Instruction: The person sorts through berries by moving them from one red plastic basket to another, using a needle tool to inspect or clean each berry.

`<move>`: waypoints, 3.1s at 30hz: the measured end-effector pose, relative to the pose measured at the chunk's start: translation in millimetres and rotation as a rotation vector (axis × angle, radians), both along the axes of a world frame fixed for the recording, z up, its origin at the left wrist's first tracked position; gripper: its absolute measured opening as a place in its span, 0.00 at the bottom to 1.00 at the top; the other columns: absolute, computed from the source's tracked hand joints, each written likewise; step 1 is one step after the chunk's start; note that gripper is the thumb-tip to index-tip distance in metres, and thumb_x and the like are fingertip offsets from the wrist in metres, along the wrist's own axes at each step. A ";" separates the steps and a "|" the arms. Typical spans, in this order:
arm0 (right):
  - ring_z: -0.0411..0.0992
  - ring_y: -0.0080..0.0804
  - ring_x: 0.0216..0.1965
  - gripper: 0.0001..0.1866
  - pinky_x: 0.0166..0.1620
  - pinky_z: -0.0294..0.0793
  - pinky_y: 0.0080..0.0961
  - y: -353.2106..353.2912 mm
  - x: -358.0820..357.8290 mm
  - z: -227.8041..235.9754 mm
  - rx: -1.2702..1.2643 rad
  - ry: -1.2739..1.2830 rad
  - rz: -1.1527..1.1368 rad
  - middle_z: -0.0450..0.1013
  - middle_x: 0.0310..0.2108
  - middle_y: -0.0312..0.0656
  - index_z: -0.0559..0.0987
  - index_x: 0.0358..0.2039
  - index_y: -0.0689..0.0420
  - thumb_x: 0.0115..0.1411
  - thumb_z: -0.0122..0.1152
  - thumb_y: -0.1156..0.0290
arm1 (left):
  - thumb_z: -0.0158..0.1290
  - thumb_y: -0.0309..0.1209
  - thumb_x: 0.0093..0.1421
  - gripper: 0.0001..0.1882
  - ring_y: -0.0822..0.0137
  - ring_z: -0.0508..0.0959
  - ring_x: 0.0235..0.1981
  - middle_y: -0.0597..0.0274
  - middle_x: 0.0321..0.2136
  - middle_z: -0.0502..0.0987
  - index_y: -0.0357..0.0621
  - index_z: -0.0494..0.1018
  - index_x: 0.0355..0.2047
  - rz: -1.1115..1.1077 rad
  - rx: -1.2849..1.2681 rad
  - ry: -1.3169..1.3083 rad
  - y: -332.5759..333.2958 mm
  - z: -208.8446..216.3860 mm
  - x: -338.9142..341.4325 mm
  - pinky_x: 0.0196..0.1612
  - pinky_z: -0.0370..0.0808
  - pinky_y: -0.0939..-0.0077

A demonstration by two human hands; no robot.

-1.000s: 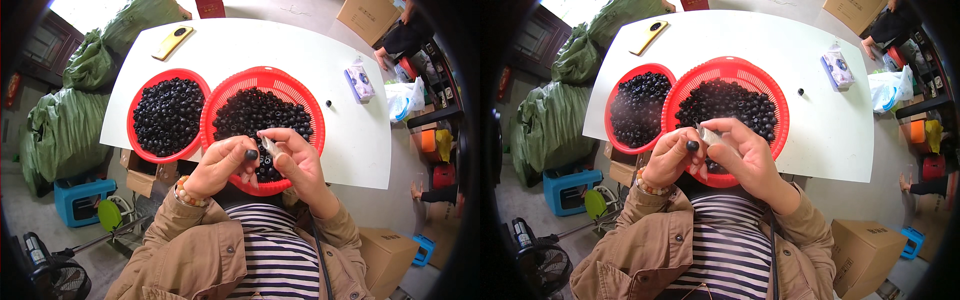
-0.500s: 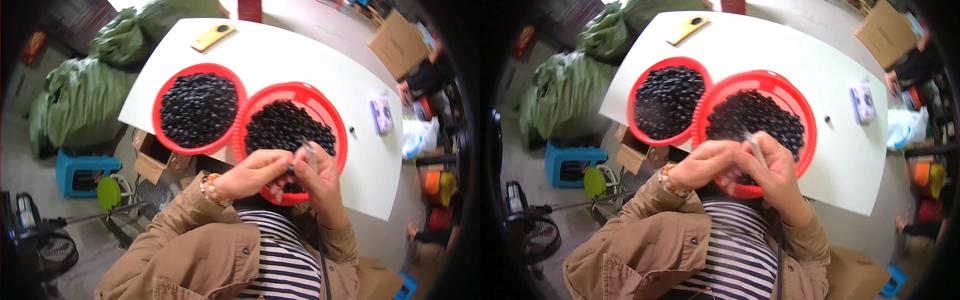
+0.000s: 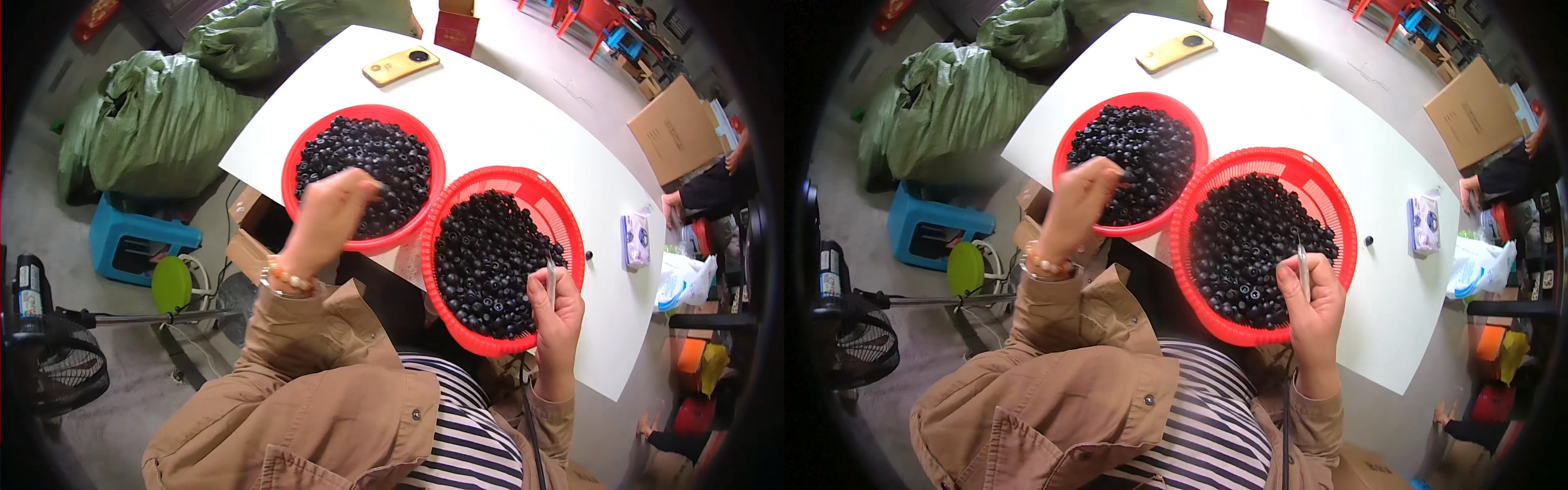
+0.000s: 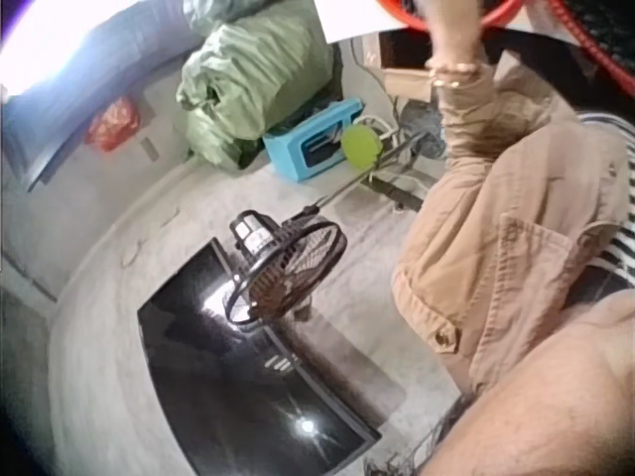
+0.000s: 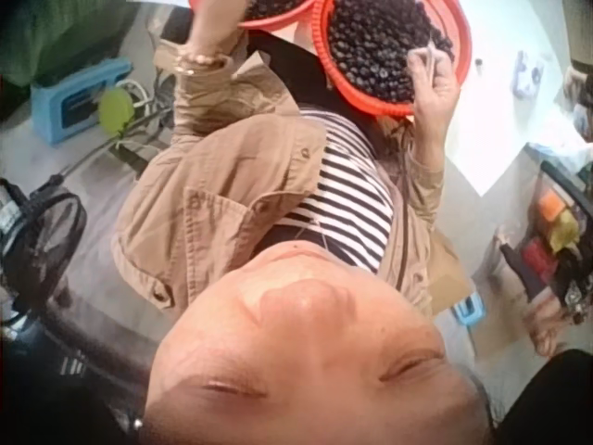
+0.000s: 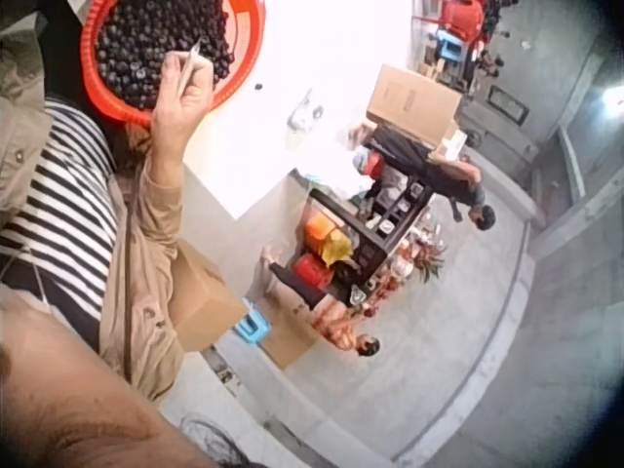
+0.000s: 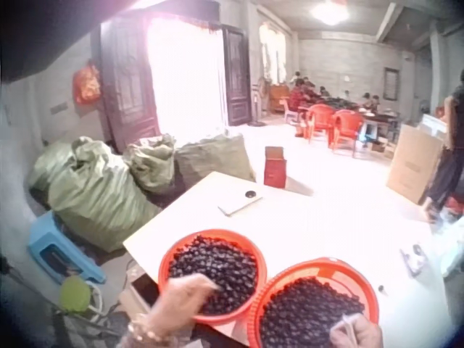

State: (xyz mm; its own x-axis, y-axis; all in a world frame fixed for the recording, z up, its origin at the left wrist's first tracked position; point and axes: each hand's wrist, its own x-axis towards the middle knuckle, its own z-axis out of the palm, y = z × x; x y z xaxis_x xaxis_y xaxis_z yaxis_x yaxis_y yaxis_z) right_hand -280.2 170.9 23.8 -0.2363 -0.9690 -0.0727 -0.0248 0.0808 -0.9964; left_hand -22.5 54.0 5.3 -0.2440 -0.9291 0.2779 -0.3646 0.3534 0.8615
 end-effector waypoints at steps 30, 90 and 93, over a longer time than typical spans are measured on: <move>0.57 0.09 0.22 0.03 0.26 0.56 0.07 3.2 -10.3 -8.3 -0.078 -0.057 -0.029 0.63 0.21 0.26 0.70 0.30 0.59 0.55 0.54 0.75 | 0.57 0.25 0.38 0.08 0.64 0.66 0.32 0.65 0.22 0.67 0.44 0.74 0.23 -0.568 -0.297 -0.694 23.9 23.1 -76.1 0.37 0.61 0.71; 0.68 0.21 0.38 0.15 0.42 0.66 0.16 12.7 7.3 5.7 -0.172 -0.241 0.335 0.71 0.36 0.42 0.66 0.46 0.64 0.58 0.48 0.74 | 0.50 0.19 0.52 0.06 0.75 0.75 0.26 0.60 0.28 0.73 0.32 0.71 0.32 -0.492 0.613 0.589 49.8 16.5 -87.6 0.30 0.73 0.87; 0.68 0.20 0.38 0.15 0.41 0.66 0.15 13.2 5.4 8.4 -0.128 -0.237 0.350 0.71 0.37 0.41 0.66 0.46 0.63 0.58 0.49 0.74 | 0.50 0.18 0.51 0.06 0.75 0.75 0.26 0.60 0.28 0.73 0.32 0.71 0.31 -0.478 0.514 0.566 49.8 14.5 -88.2 0.30 0.73 0.87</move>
State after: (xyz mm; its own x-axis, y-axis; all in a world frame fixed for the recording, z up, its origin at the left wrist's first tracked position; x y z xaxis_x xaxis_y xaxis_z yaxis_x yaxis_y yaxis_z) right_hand -274.8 184.1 32.1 0.1161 -0.9924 0.0403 0.2022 -0.0161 -0.9792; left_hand -110.6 103.8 19.8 -0.5891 -0.8063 0.0524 0.2490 -0.1195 0.9611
